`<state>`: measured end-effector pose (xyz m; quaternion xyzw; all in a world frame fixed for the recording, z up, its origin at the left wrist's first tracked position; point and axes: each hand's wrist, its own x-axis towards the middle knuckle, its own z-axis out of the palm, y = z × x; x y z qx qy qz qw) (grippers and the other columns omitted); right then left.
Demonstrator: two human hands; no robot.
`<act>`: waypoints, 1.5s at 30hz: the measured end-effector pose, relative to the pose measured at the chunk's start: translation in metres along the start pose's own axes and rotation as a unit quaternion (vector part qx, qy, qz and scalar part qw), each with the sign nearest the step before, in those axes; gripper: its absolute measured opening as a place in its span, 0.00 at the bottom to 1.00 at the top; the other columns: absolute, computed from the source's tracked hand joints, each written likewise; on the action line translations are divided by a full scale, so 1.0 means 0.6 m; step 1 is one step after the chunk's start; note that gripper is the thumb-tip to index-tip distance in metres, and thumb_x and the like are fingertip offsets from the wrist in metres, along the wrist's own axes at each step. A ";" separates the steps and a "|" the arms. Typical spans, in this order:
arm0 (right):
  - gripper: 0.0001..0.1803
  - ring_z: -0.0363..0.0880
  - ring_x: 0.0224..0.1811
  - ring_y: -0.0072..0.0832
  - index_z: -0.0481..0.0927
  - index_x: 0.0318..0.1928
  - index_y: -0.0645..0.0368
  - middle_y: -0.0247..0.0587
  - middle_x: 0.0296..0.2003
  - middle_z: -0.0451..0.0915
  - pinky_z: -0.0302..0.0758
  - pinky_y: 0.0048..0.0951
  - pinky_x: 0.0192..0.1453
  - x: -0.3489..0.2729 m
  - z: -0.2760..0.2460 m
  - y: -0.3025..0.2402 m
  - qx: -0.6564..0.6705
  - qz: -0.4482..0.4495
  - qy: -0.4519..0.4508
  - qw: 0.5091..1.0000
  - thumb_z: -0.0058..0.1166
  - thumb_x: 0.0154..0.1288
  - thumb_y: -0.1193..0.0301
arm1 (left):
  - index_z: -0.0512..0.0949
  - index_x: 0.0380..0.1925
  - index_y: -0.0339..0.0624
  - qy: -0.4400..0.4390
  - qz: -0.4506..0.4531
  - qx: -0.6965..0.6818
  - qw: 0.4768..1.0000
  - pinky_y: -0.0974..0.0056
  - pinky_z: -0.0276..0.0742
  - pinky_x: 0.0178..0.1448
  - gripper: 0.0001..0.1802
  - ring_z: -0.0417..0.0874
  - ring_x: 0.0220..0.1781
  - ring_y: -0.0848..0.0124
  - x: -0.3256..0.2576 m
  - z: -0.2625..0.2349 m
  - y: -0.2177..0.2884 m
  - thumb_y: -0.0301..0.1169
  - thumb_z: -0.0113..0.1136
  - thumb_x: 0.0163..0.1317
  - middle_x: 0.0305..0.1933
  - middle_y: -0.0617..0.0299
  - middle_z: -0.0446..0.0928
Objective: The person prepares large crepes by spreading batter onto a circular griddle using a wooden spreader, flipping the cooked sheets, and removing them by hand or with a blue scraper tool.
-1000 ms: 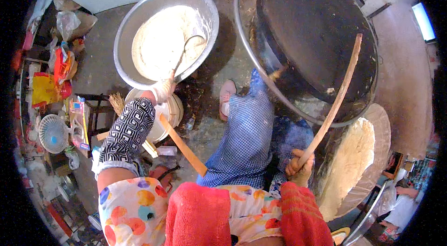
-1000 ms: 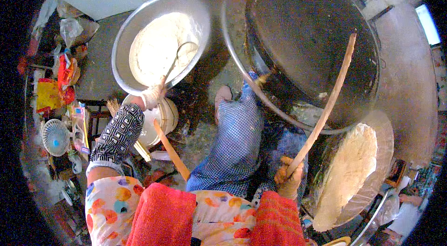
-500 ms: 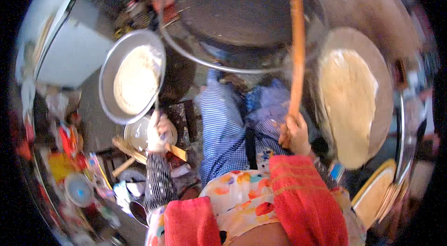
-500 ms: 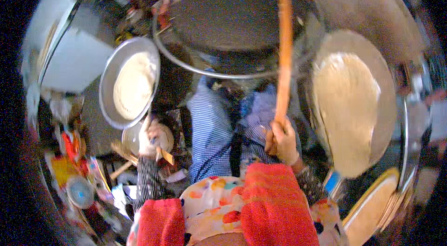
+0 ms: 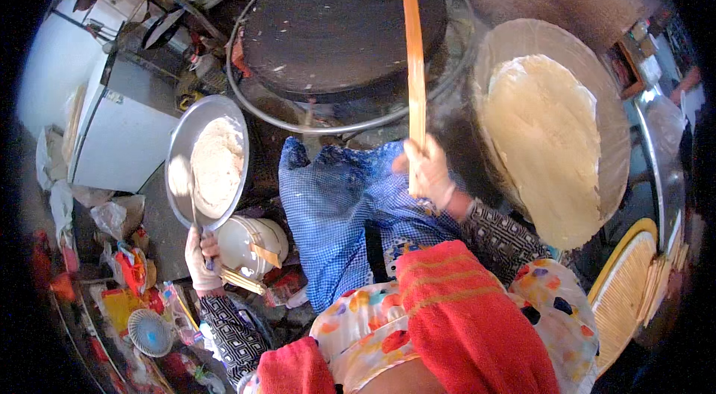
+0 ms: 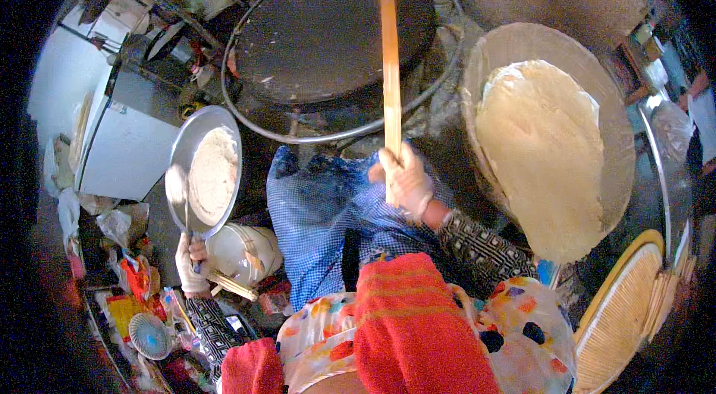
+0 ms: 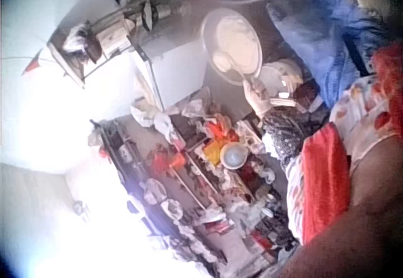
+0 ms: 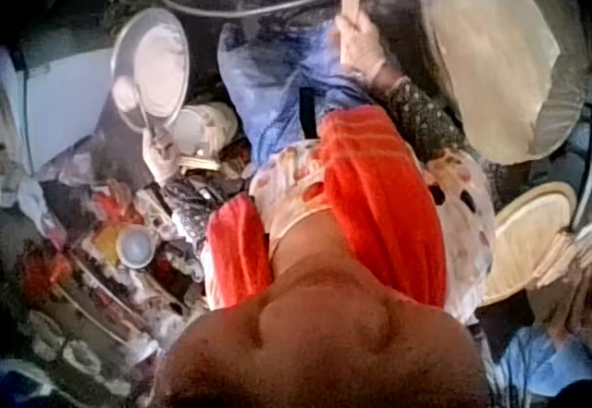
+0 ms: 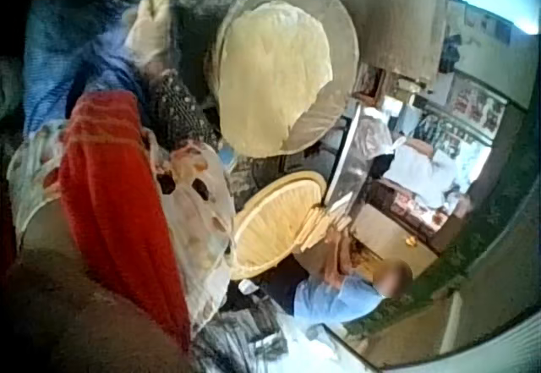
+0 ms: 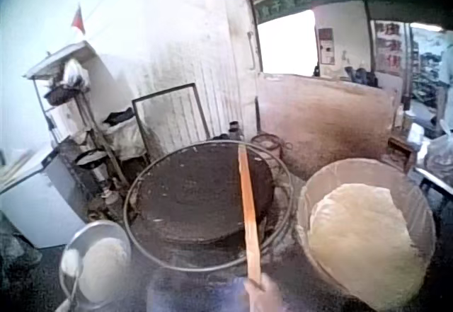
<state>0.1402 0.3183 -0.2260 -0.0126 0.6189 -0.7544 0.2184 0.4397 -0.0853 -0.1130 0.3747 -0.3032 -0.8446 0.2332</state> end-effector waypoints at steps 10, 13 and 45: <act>0.11 0.82 0.25 0.27 0.68 0.40 0.60 0.43 0.27 0.83 0.74 0.29 0.27 0.144 0.109 -0.047 -0.013 -0.083 -0.008 0.996 0.50 0.72 0.65 | 0.67 0.63 0.54 -0.187 -0.029 0.146 0.971 0.80 0.55 0.15 0.21 0.60 0.18 0.85 0.018 0.325 -0.103 0.35 0.54 0.71 0.29 0.68 0.67; 0.12 0.80 0.27 0.27 0.69 0.39 0.61 0.37 0.26 0.77 0.77 0.31 0.29 0.158 0.116 0.010 -0.201 -0.187 0.105 0.956 0.50 0.72 0.64 | 0.60 0.69 0.48 -0.242 -0.002 0.307 0.921 0.80 0.57 0.15 0.28 0.62 0.18 0.85 0.022 0.396 -0.150 0.32 0.51 0.71 0.28 0.67 0.66; 0.10 0.78 0.20 0.25 0.67 0.41 0.55 0.40 0.24 0.82 0.74 0.29 0.25 0.279 -0.028 -0.007 -0.140 -0.204 0.105 0.963 0.50 0.71 0.64 | 0.65 0.67 0.41 -0.188 0.463 0.538 0.679 0.68 0.74 0.54 0.27 0.78 0.46 0.69 0.200 0.329 -0.186 0.27 0.56 0.68 0.51 0.58 0.78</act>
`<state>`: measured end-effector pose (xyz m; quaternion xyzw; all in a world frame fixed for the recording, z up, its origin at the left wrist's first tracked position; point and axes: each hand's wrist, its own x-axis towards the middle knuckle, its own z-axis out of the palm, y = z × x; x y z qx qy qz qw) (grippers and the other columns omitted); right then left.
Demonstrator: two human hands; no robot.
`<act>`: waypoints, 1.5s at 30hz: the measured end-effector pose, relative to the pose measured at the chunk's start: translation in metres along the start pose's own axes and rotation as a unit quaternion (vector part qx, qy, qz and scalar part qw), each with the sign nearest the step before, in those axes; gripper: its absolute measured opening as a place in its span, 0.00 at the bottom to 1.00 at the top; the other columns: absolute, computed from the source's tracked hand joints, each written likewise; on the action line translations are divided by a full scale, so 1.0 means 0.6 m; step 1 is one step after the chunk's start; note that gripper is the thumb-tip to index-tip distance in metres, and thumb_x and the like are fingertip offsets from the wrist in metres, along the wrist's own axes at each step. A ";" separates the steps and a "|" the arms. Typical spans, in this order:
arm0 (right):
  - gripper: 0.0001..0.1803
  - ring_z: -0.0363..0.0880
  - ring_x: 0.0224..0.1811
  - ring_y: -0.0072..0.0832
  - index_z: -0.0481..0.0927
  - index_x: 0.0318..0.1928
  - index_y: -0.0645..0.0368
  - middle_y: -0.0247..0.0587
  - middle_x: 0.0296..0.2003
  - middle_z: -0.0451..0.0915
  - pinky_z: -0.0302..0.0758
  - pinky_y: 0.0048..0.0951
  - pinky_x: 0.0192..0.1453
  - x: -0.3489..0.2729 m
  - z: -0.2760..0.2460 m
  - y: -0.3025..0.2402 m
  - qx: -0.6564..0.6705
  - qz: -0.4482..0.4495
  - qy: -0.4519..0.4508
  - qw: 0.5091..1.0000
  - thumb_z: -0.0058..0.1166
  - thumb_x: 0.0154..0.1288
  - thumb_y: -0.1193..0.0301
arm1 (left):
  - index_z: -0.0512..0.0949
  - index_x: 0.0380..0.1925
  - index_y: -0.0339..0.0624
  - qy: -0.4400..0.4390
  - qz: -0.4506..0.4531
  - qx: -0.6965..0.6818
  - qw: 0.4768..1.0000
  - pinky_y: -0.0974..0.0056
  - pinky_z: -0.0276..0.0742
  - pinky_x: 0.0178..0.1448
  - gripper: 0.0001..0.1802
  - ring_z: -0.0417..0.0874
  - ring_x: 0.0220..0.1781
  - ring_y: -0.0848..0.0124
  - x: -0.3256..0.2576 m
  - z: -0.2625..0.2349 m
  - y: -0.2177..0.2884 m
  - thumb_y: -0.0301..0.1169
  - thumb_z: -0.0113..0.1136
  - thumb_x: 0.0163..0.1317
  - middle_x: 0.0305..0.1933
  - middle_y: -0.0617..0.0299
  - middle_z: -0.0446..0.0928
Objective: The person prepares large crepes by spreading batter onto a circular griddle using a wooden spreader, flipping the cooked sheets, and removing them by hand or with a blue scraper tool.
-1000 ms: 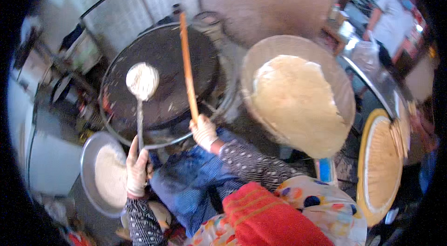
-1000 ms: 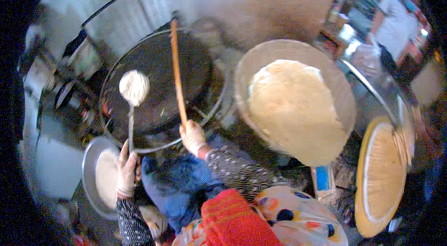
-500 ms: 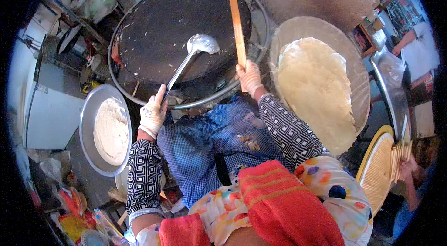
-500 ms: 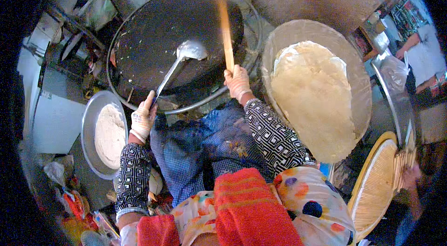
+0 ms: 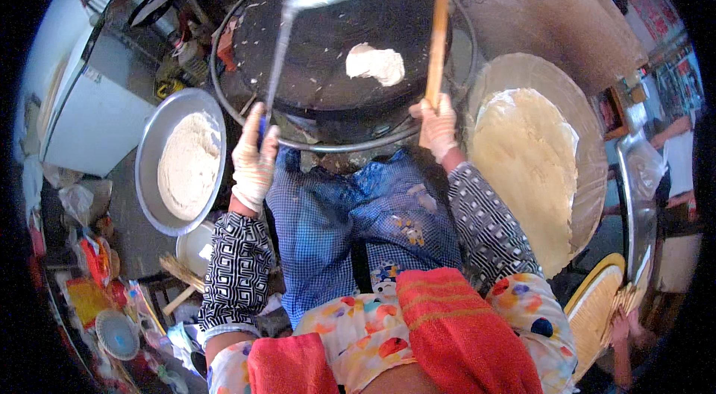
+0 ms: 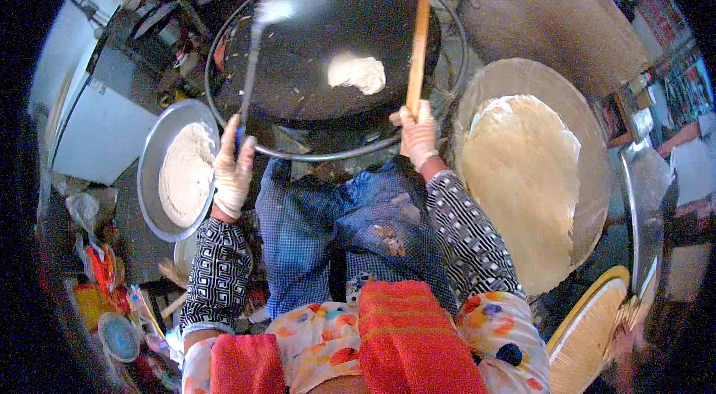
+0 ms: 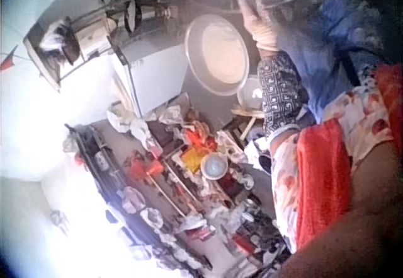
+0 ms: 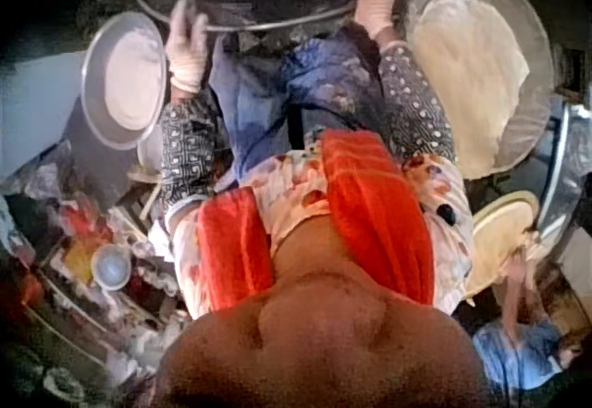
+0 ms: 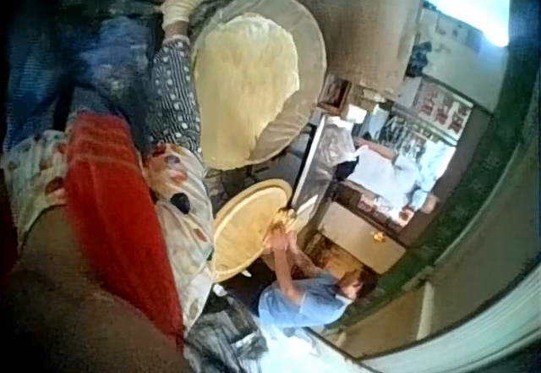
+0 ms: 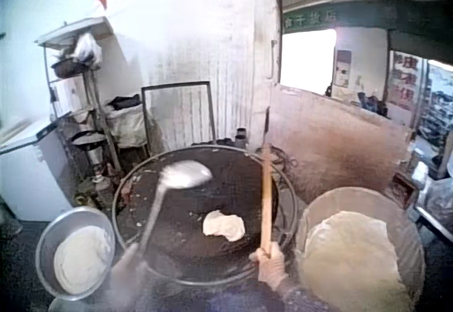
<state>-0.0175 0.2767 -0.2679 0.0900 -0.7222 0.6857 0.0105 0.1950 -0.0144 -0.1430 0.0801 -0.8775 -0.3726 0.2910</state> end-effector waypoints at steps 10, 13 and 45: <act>0.16 0.81 0.32 0.51 0.76 0.41 0.56 0.55 0.29 0.81 0.77 0.48 0.38 -0.100 -0.037 -0.118 -0.410 -0.001 -0.312 0.857 0.47 0.70 0.56 | 0.54 0.70 0.38 -0.033 -0.347 0.364 0.863 0.54 0.69 0.63 0.32 0.75 0.59 0.44 -0.323 -0.253 -0.308 0.30 0.49 0.67 0.59 0.36 0.72; 0.18 0.81 0.36 0.54 0.74 0.39 0.59 0.60 0.31 0.81 0.76 0.53 0.41 -0.085 -0.019 -0.118 -0.518 -0.090 -0.312 0.791 0.43 0.71 0.56 | 0.54 0.69 0.36 -0.167 -0.496 0.375 0.765 0.53 0.68 0.65 0.34 0.74 0.60 0.44 -0.326 -0.257 -0.328 0.33 0.50 0.66 0.59 0.35 0.72; 0.22 0.81 0.43 0.54 0.76 0.42 0.59 0.60 0.37 0.82 0.74 0.54 0.49 -0.020 -0.048 -0.097 -0.631 -0.069 -0.178 0.752 0.41 0.71 0.52 | 0.57 0.69 0.31 -0.314 0.014 0.566 0.762 0.23 0.37 0.70 0.28 0.55 0.74 0.46 -0.127 0.277 0.099 0.30 0.35 0.70 0.73 0.44 0.56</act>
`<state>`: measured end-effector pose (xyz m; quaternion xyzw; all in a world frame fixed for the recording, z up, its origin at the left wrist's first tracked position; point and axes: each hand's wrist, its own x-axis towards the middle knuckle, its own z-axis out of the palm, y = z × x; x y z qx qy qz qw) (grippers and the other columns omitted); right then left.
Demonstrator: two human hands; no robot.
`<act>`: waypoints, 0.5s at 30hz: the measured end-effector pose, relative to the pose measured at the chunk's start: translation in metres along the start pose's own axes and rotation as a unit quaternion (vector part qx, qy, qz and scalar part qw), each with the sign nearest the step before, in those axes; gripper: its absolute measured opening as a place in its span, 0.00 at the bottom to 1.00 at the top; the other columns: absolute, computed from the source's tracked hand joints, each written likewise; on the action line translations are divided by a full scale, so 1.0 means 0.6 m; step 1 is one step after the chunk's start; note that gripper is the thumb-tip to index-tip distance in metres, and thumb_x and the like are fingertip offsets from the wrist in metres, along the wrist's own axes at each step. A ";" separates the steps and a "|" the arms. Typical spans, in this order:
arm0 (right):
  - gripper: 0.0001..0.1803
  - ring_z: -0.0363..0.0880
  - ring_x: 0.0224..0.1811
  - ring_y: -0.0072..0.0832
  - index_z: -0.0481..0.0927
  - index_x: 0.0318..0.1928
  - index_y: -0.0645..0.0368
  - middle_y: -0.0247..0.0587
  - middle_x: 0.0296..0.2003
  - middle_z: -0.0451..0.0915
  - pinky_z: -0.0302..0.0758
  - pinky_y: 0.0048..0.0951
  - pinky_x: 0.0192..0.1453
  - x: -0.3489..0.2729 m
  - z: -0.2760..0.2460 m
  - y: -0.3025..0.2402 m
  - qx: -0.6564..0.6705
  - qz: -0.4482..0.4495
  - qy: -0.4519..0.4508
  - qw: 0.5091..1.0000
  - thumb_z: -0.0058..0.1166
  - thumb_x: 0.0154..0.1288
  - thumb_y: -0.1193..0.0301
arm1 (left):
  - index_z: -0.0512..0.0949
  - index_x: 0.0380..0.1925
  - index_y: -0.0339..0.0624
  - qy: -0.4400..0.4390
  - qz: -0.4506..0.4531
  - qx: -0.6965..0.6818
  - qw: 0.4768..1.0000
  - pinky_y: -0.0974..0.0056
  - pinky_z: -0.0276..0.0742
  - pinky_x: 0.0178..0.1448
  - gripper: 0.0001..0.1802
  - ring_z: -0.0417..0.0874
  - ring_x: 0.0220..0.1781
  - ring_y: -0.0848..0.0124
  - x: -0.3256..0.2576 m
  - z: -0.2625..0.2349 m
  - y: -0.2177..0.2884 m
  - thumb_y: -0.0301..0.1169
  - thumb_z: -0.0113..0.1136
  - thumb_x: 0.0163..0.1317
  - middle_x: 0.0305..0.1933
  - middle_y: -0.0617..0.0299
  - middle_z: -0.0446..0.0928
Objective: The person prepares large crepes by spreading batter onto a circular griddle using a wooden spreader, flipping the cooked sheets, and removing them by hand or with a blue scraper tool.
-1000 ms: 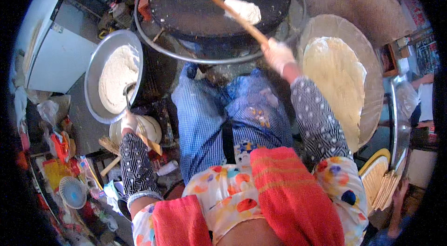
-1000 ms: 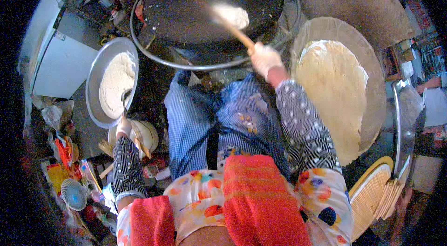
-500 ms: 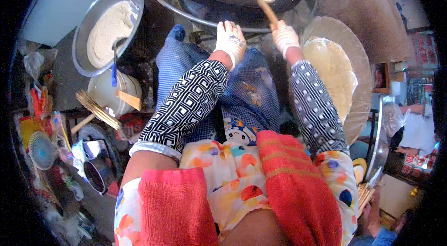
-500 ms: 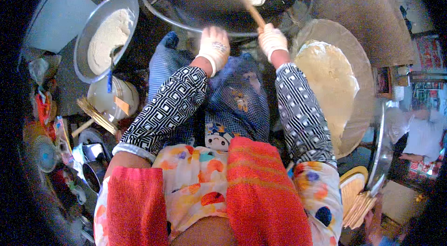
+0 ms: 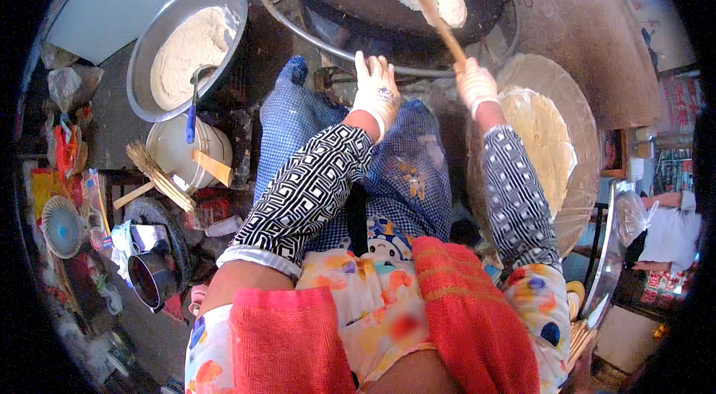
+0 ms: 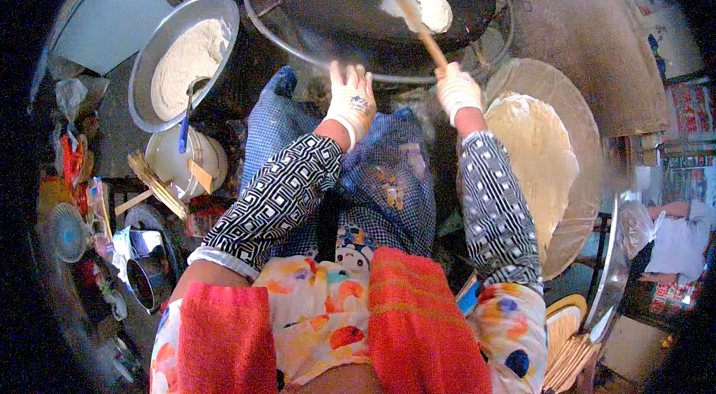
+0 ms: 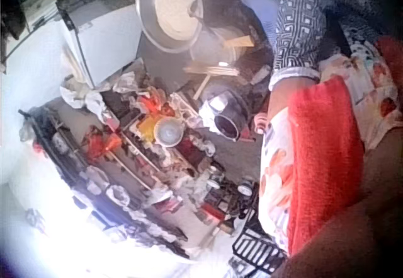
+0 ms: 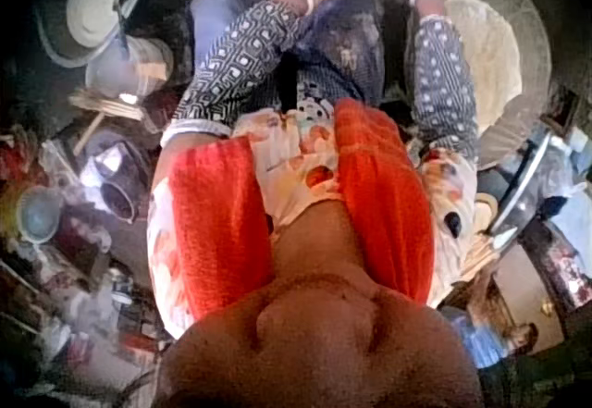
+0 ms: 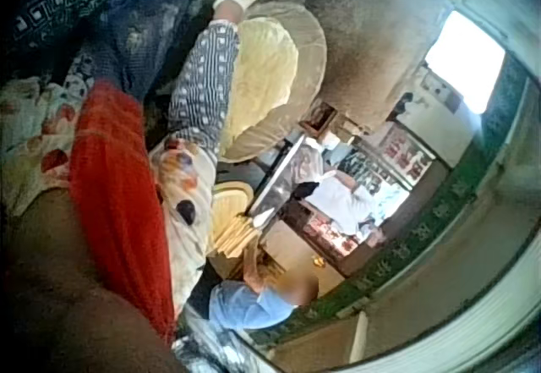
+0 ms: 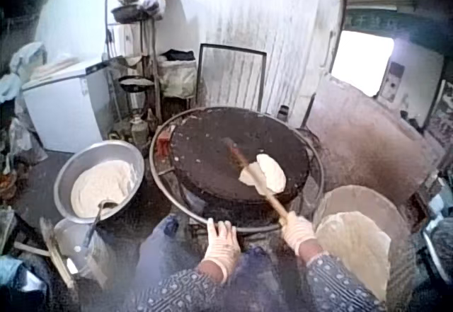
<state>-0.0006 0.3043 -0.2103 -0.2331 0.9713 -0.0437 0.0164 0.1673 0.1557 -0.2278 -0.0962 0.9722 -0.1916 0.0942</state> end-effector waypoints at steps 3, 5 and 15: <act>0.22 0.80 0.43 0.56 0.75 0.40 0.59 0.62 0.36 0.81 0.73 0.55 0.49 0.031 0.005 0.062 0.036 0.065 0.035 0.997 0.42 0.71 0.51 | 0.57 0.69 0.31 0.012 0.005 -0.022 1.000 0.22 0.37 0.69 0.28 0.55 0.75 0.46 0.004 -0.014 0.009 0.30 0.35 0.70 0.74 0.44 0.55; 0.22 0.80 0.44 0.56 0.75 0.41 0.58 0.63 0.37 0.81 0.73 0.55 0.49 0.018 -0.006 0.027 0.040 0.041 0.016 0.998 0.41 0.71 0.51 | 0.57 0.69 0.31 0.003 -0.005 -0.044 0.999 0.23 0.37 0.69 0.28 0.55 0.75 0.46 -0.001 -0.001 0.000 0.30 0.36 0.70 0.74 0.44 0.55; 0.18 0.79 0.41 0.60 0.73 0.42 0.59 0.65 0.36 0.80 0.74 0.55 0.47 -0.004 -0.003 0.034 0.046 0.003 0.037 0.998 0.45 0.70 0.56 | 0.57 0.70 0.34 -0.014 -0.029 -0.080 0.996 0.27 0.36 0.72 0.30 0.53 0.76 0.51 -0.010 0.006 -0.038 0.32 0.38 0.68 0.75 0.48 0.55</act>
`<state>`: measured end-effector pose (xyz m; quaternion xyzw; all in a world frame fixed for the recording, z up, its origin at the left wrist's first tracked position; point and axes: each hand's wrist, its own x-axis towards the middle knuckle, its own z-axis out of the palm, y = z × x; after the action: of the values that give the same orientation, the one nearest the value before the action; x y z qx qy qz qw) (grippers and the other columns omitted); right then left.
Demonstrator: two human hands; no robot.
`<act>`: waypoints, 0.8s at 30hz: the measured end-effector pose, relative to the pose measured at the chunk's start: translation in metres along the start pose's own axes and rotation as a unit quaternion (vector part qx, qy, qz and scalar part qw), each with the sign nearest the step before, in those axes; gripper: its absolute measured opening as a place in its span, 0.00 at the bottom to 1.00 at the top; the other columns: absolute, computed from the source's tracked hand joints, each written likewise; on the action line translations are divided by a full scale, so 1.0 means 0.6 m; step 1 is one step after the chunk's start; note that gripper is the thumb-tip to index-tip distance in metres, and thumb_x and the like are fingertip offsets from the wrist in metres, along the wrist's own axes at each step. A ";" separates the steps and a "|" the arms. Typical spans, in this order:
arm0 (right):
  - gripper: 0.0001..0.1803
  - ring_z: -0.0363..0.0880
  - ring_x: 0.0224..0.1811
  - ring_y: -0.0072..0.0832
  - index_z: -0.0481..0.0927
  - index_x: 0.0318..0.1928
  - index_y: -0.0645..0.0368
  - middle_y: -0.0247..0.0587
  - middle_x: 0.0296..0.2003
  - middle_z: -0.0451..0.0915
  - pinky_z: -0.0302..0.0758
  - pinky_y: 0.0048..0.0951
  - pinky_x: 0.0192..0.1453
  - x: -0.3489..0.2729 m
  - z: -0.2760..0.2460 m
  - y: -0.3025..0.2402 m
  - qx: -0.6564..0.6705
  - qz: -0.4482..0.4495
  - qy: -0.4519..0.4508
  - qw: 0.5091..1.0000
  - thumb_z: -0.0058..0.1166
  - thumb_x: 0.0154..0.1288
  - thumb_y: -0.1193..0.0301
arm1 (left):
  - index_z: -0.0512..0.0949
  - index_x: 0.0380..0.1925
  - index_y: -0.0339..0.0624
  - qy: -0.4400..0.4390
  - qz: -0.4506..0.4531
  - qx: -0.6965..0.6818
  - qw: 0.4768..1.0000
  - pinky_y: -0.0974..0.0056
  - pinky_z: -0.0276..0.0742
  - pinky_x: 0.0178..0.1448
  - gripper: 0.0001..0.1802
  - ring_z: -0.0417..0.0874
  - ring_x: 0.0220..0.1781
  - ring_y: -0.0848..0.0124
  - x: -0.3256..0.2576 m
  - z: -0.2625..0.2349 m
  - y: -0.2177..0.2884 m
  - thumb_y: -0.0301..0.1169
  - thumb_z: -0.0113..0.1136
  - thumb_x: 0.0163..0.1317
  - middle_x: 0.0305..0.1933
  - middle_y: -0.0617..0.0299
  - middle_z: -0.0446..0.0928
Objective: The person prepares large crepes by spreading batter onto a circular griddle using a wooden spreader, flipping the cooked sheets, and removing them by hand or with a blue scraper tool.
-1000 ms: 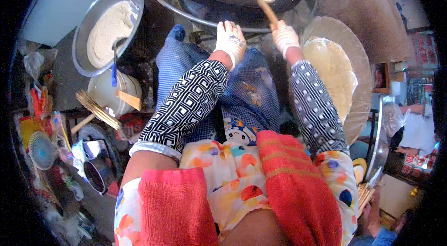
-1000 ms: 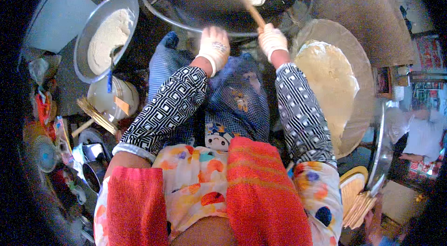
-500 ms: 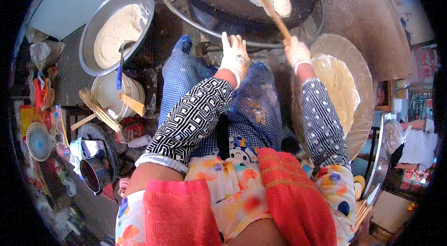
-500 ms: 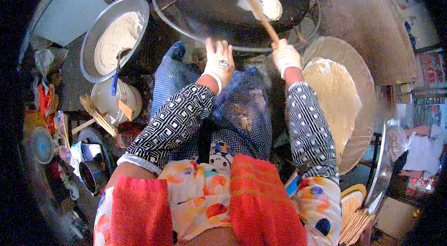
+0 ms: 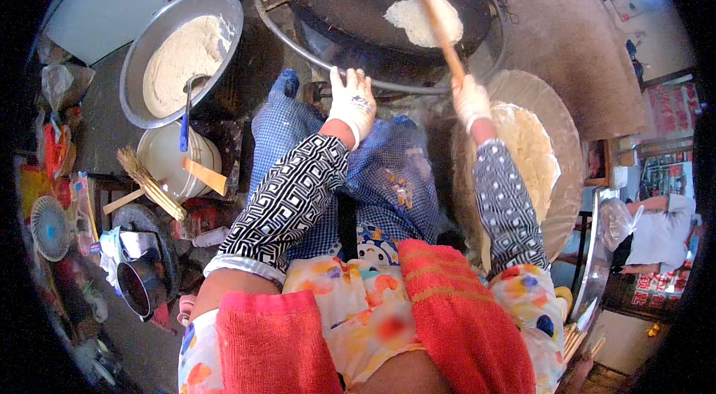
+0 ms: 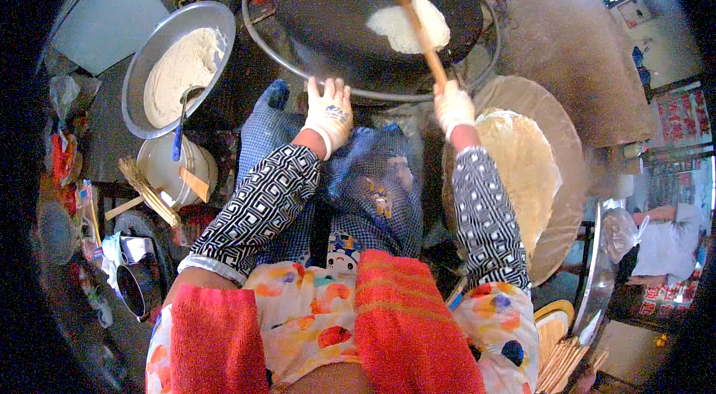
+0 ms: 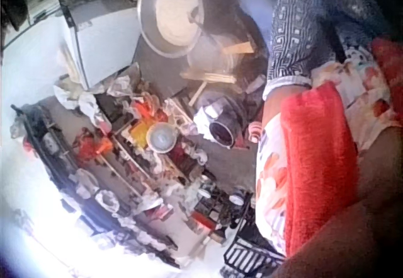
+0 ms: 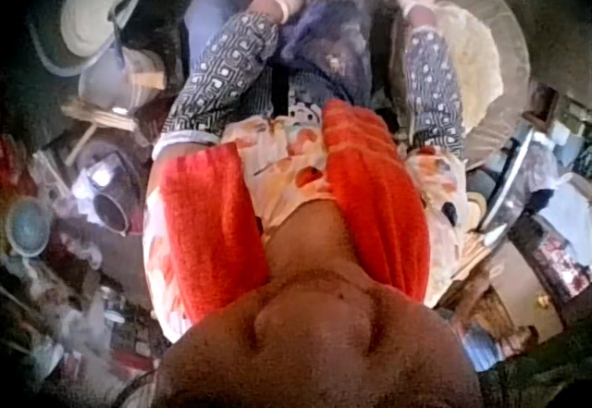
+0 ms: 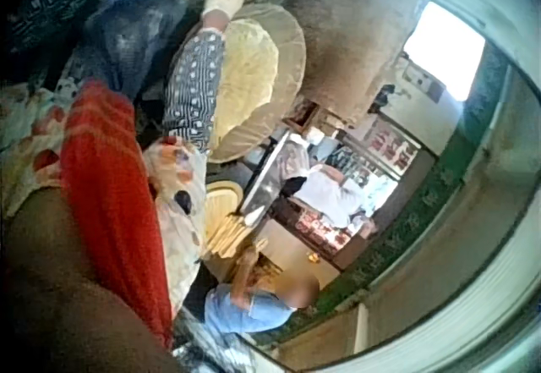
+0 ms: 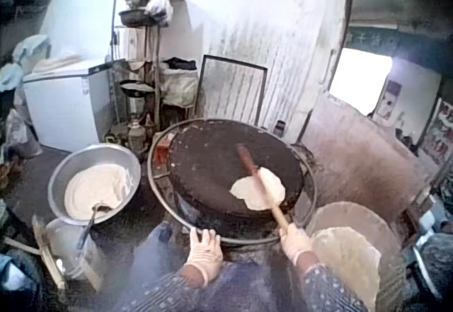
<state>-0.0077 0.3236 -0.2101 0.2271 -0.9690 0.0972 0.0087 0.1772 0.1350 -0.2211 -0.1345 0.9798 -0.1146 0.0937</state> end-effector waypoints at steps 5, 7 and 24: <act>0.21 0.81 0.43 0.56 0.74 0.45 0.60 0.62 0.35 0.81 0.75 0.54 0.48 0.011 -0.010 0.074 -0.047 0.063 -0.001 0.997 0.40 0.72 0.53 | 0.61 0.68 0.35 0.055 -0.014 -0.007 0.998 0.33 0.43 0.73 0.31 0.55 0.76 0.53 0.009 0.012 -0.004 0.38 0.42 0.67 0.74 0.50 0.58; 0.20 0.81 0.42 0.56 0.73 0.46 0.60 0.61 0.36 0.82 0.75 0.52 0.47 0.021 -0.018 0.056 -0.039 0.046 0.003 0.998 0.41 0.72 0.55 | 0.57 0.70 0.35 -0.006 -0.008 -0.056 0.998 0.32 0.40 0.73 0.29 0.53 0.77 0.52 0.009 -0.005 -0.017 0.28 0.36 0.69 0.76 0.50 0.54; 0.20 0.83 0.39 0.51 0.75 0.43 0.64 0.57 0.35 0.83 0.77 0.48 0.45 0.021 -0.007 0.114 0.062 0.052 0.012 0.997 0.42 0.71 0.57 | 0.62 0.68 0.41 -0.016 -0.063 -0.051 0.997 0.37 0.43 0.74 0.36 0.53 0.77 0.58 0.009 -0.017 -0.044 0.48 0.48 0.64 0.75 0.55 0.57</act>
<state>-0.0492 0.3793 -0.2175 0.1757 -0.9713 0.1602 0.0015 0.1761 0.1108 -0.2058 -0.2024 0.9723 -0.0681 0.0951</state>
